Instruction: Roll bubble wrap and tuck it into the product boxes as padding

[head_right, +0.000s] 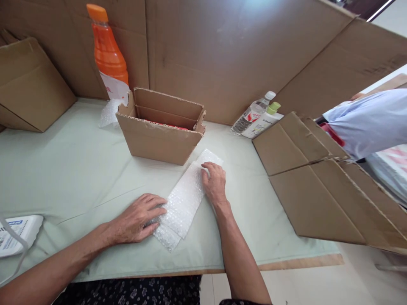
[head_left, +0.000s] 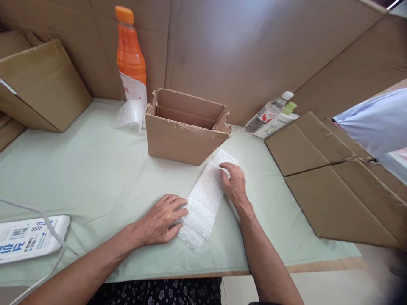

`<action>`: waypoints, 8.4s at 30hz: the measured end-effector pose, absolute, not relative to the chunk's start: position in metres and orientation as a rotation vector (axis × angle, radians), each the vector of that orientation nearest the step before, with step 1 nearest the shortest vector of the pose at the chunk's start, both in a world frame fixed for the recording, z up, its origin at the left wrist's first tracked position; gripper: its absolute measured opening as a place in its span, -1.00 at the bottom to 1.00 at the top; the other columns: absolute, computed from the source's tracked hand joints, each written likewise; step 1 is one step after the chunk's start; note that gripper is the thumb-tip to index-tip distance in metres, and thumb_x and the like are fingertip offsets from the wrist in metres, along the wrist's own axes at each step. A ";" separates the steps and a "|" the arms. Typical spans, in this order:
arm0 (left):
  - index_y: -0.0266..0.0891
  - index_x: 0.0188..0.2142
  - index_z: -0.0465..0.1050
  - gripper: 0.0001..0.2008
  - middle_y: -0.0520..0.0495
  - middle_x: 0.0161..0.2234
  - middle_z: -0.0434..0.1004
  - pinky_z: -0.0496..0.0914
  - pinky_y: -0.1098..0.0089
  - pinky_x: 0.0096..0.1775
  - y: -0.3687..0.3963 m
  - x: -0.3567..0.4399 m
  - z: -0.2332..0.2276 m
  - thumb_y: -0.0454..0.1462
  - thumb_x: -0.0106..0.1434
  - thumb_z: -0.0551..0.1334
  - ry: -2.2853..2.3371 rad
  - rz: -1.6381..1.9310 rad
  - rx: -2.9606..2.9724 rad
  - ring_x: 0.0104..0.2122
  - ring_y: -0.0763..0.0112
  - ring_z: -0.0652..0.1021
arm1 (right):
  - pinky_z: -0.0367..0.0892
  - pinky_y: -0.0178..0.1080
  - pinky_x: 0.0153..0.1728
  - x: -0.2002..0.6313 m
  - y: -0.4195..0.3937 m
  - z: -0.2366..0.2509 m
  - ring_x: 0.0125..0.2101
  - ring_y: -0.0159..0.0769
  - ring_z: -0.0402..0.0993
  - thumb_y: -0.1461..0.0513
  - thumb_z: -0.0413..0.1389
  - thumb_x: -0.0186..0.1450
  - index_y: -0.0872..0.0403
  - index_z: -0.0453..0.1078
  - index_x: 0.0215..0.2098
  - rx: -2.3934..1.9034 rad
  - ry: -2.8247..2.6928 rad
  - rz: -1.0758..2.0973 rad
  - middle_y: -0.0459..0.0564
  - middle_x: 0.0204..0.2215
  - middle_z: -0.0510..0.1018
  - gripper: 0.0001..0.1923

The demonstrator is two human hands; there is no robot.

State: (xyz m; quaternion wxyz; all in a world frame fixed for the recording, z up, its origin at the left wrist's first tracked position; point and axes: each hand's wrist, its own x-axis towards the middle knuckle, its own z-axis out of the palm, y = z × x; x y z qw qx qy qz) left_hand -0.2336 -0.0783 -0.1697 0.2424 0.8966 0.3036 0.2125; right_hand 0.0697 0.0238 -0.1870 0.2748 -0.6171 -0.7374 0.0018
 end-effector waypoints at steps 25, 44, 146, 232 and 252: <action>-0.22 -0.01 0.45 -0.69 -0.23 0.13 0.49 0.36 0.03 0.11 -0.078 -0.234 -0.171 -0.37 0.23 0.23 0.832 0.599 2.437 0.10 0.06 0.46 | 0.35 0.01 0.00 0.054 -0.003 -0.167 0.07 -0.02 0.46 0.25 0.05 0.39 0.03 0.53 -0.07 -1.569 -2.197 -0.061 0.12 0.04 0.59 -0.76; -0.24 0.01 0.49 -0.71 -0.26 0.15 0.48 0.35 -0.04 0.14 -0.079 -0.234 -0.167 -0.33 0.30 0.20 0.854 0.549 2.374 0.12 0.01 0.45 | 0.48 -0.06 -0.14 0.012 -0.142 -0.165 -0.07 -0.11 0.53 0.37 0.08 0.38 0.03 0.47 -0.05 -1.294 -2.301 0.117 0.08 -0.09 0.63 -0.76; -0.26 0.26 0.22 -0.34 -0.29 0.12 0.44 0.48 0.15 -0.08 -0.073 -0.200 -0.145 -0.17 0.19 0.27 1.365 0.737 1.360 -0.06 0.19 0.54 | 0.40 0.03 0.02 0.027 -0.099 -0.172 0.04 -0.02 0.52 0.11 0.09 0.42 0.06 0.35 0.20 -1.521 -2.050 0.234 0.18 0.06 0.58 -0.58; -0.19 -0.28 0.51 -0.82 -0.03 -0.26 0.61 0.06 -0.12 0.33 0.020 -0.229 -0.084 -0.48 0.25 0.22 1.655 1.558 2.441 -0.14 0.25 0.57 | 0.20 -0.23 -0.35 -0.099 0.134 0.018 -0.21 -0.10 0.58 0.27 0.13 0.28 0.12 0.58 -0.11 -1.527 -3.334 0.065 0.15 -0.20 0.68 -0.74; -0.15 0.28 0.23 -0.32 -0.22 0.24 0.33 0.22 0.01 0.29 0.029 -0.261 -0.087 -0.35 0.17 0.30 1.712 1.824 1.763 0.26 0.07 0.36 | 0.39 -0.07 0.04 0.034 0.084 -0.025 -0.09 -0.18 0.56 0.13 0.13 0.37 -0.04 0.57 -0.10 -1.335 -1.619 0.113 0.01 -0.12 0.65 -0.78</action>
